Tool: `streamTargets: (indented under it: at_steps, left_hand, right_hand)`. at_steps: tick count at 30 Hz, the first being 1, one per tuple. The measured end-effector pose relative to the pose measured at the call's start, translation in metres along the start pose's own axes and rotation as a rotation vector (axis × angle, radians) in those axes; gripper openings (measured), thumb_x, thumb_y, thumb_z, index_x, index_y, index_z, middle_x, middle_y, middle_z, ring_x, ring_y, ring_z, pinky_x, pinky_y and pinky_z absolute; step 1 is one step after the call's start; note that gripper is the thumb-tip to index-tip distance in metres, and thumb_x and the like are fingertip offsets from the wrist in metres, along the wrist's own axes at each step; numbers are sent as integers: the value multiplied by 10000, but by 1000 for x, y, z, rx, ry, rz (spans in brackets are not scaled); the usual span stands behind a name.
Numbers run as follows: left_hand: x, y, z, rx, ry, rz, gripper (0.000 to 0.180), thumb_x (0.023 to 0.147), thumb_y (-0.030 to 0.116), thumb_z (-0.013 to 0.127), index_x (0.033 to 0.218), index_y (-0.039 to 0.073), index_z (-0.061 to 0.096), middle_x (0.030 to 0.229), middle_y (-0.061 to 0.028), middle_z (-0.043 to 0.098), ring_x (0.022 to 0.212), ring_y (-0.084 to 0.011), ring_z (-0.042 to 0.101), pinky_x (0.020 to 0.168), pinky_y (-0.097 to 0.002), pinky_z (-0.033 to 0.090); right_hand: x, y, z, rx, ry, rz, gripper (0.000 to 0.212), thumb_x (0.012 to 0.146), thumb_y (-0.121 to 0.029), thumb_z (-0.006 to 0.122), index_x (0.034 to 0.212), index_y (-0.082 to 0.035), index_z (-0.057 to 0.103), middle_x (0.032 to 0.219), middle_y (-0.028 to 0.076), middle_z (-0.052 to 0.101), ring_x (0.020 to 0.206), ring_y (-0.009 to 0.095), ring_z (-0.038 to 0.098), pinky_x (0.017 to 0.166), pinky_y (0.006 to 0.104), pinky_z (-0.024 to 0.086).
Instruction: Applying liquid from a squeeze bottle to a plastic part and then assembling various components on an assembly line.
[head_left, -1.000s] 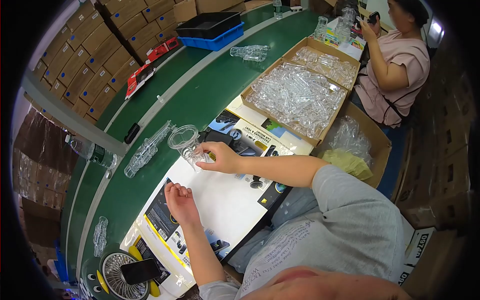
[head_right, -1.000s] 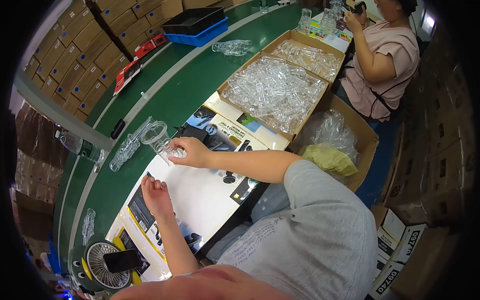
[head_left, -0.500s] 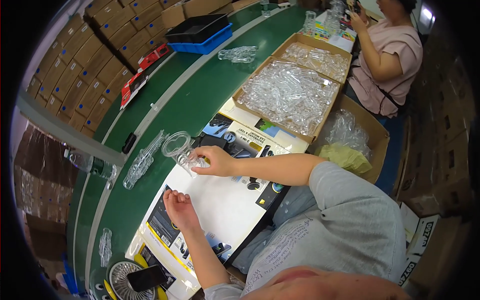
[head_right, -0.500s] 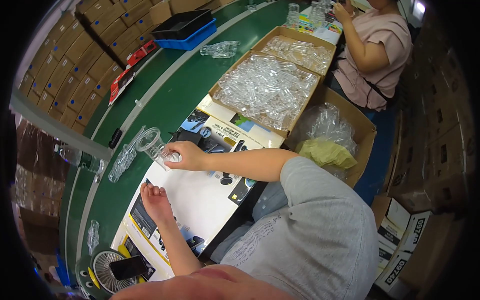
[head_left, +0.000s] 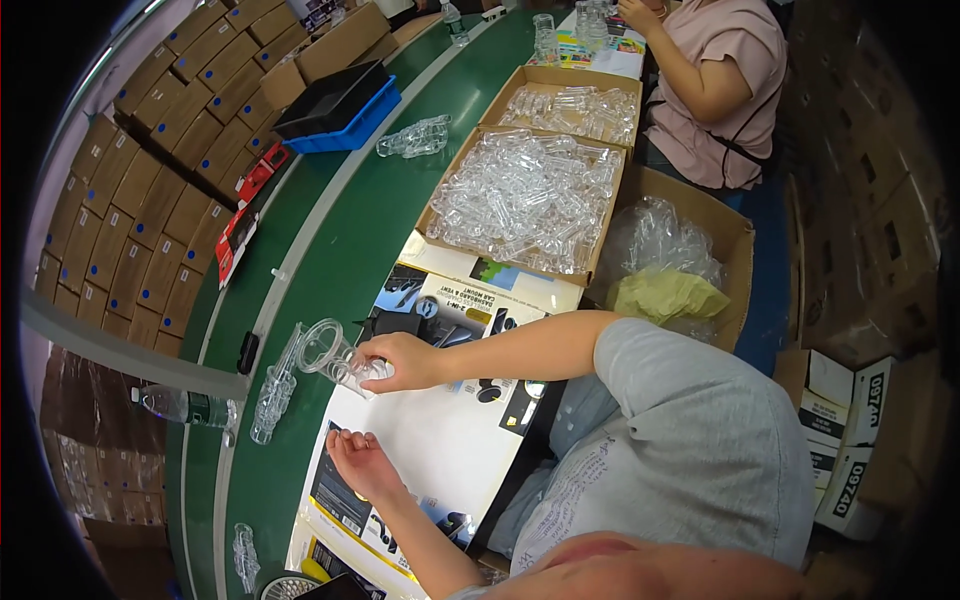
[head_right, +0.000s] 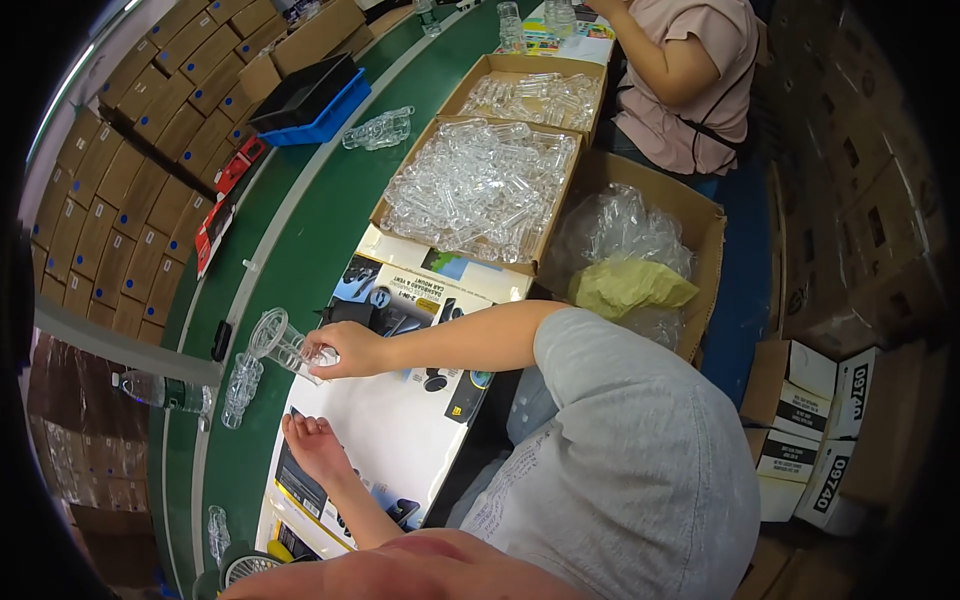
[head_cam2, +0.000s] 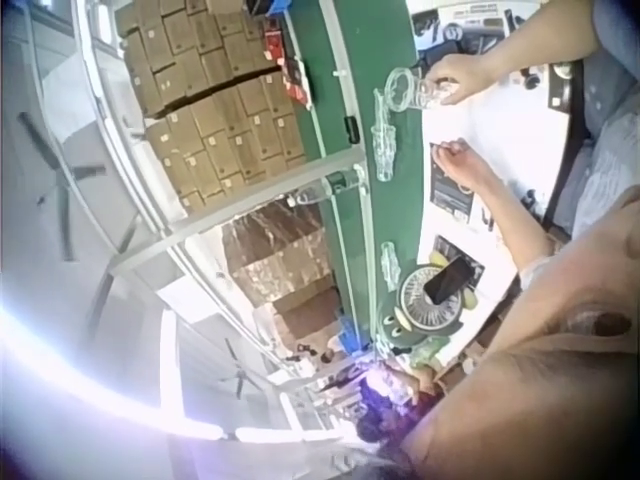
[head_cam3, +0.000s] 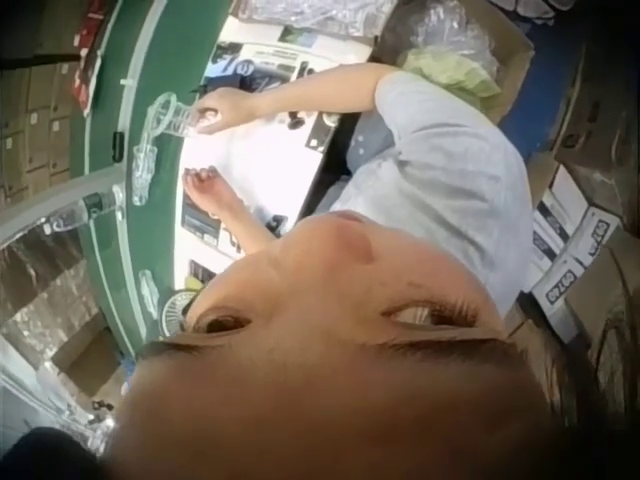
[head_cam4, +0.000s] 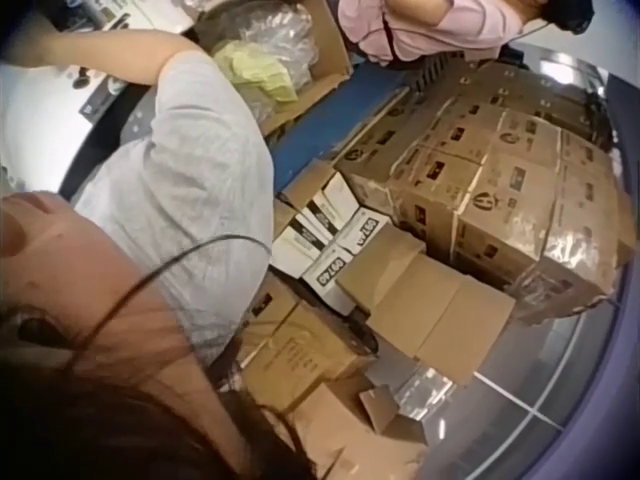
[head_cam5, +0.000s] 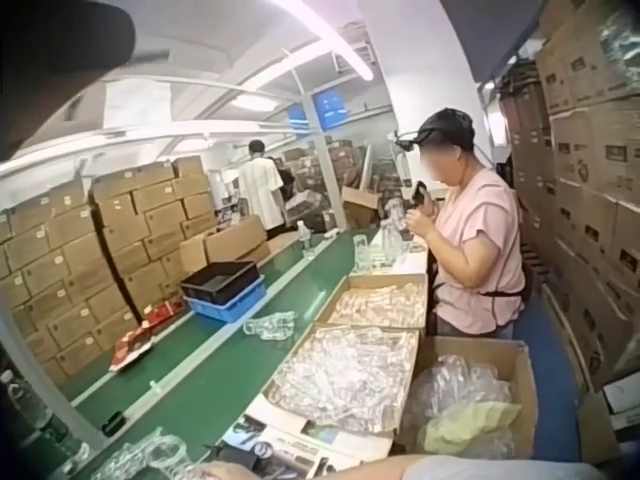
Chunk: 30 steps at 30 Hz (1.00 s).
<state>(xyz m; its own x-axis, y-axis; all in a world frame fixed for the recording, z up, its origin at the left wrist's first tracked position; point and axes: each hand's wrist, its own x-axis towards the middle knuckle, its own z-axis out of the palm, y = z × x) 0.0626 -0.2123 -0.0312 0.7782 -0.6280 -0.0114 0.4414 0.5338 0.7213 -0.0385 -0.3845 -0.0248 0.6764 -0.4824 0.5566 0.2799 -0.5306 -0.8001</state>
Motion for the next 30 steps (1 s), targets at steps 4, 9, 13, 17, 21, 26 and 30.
streamTargets:
  at_steps: [4, 9, 13, 17, 21, 26, 30]
  left_hand:
    - [2, -2, -5, 25, -23, 6, 166, 869, 165, 501, 1008, 74, 511, 809, 16, 532, 632, -86, 464, 629, -238, 416]
    - [1, -3, 2, 44, 65, -8, 145, 851, 133, 491, 991, 92, 489, 810, 18, 501, 617, -87, 437, 633, -245, 391]
    - [2, -6, -5, 35, 40, -8, 148, 849, 132, 493, 991, 94, 489, 815, 20, 498, 618, -87, 433, 633, -246, 387]
    - [4, -7, -5, 47, 47, -19, 145, 849, 132, 493, 989, 94, 491, 814, 20, 496, 621, -86, 433, 630, -245, 384]
    - [3, -7, -4, 58, 57, -8, 138, 850, 132, 491, 982, 92, 490, 810, 21, 497, 620, -86, 433, 627, -246, 386]
    - [7, -9, -8, 70, 29, -8, 146, 856, 135, 491, 993, 85, 499, 812, 24, 510, 621, -82, 439, 622, -238, 394]
    - [9, -12, -7, 139, 24, 52, 108, 862, 126, 467, 957, 76, 484, 784, 2, 496, 602, -82, 429, 577, -213, 377]
  right_hand:
    - [2, -1, 0, 19, -11, 6, 353, 709, -294, 655, 947, -44, 578, 861, 124, 596, 817, 251, 580, 726, 323, 450]
    - [2, -2, -2, 15, 9, 8, 351, 709, -298, 655, 941, -47, 577, 854, 125, 594, 809, 251, 579, 723, 328, 450]
    - [1, -2, -2, 16, 15, 3, 349, 712, -301, 652, 937, -46, 576, 853, 126, 593, 807, 253, 578, 722, 330, 451]
    - [1, -1, -3, 13, 16, -3, 350, 713, -303, 650, 938, -45, 576, 854, 126, 593, 807, 255, 578, 722, 330, 451]
    - [1, -1, -1, 6, 4, 0, 355, 711, -301, 651, 939, -40, 575, 852, 125, 594, 807, 255, 579, 721, 330, 452]
    - [3, 3, -1, 20, 25, -14, 352, 709, -295, 649, 939, -39, 577, 852, 127, 598, 807, 255, 582, 724, 328, 454]
    - [4, 4, -1, 10, 49, -10, 330, 705, -282, 647, 922, -43, 582, 859, 114, 612, 820, 253, 594, 733, 328, 463]
